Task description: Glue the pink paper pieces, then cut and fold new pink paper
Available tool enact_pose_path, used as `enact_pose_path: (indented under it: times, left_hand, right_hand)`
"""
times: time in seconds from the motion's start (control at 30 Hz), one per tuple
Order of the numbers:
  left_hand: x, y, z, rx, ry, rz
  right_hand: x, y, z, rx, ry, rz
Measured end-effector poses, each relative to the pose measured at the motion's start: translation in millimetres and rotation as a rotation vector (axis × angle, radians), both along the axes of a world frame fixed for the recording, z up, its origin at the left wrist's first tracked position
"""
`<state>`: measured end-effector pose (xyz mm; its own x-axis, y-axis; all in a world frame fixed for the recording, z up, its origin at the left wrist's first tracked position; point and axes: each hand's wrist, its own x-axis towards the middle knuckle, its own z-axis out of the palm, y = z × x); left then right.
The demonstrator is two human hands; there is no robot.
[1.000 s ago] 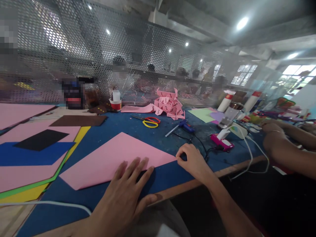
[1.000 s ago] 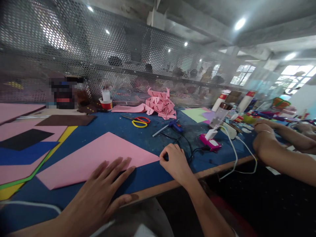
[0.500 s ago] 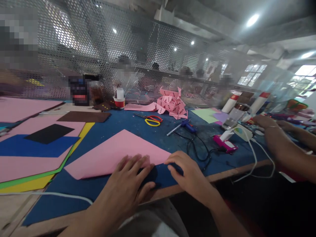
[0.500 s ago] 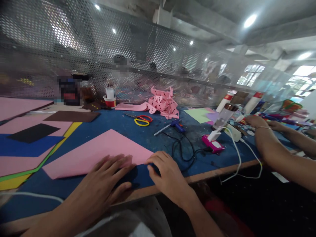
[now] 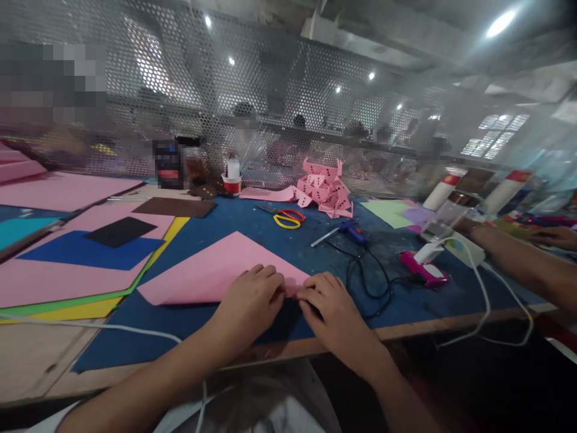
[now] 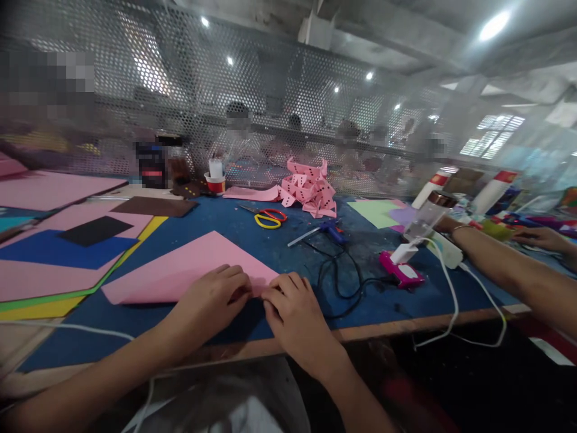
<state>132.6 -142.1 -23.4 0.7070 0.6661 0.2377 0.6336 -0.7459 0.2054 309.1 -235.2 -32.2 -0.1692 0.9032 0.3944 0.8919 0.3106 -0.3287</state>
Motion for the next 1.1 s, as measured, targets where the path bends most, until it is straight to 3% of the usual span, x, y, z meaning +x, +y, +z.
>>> enact_pose_path:
  times: [0.3,0.73,1.1]
  left_hand:
    - [3.5,20.4,-5.0,-0.188,-0.127,0.015]
    - [-3.1,21.4,-6.4,-0.253,-0.211,-0.086]
    - [-10.4,18.8,-1.1,-0.237,-0.160,-0.041]
  right_hand:
    - [0.8,6.2,-2.1,-0.014,-0.047,0.020]
    - [0.2,4.6,-0.5,-0.013,-0.011,0.031]
    - [0.7,4.6,-1.3,-0.022,0.008,0.043]
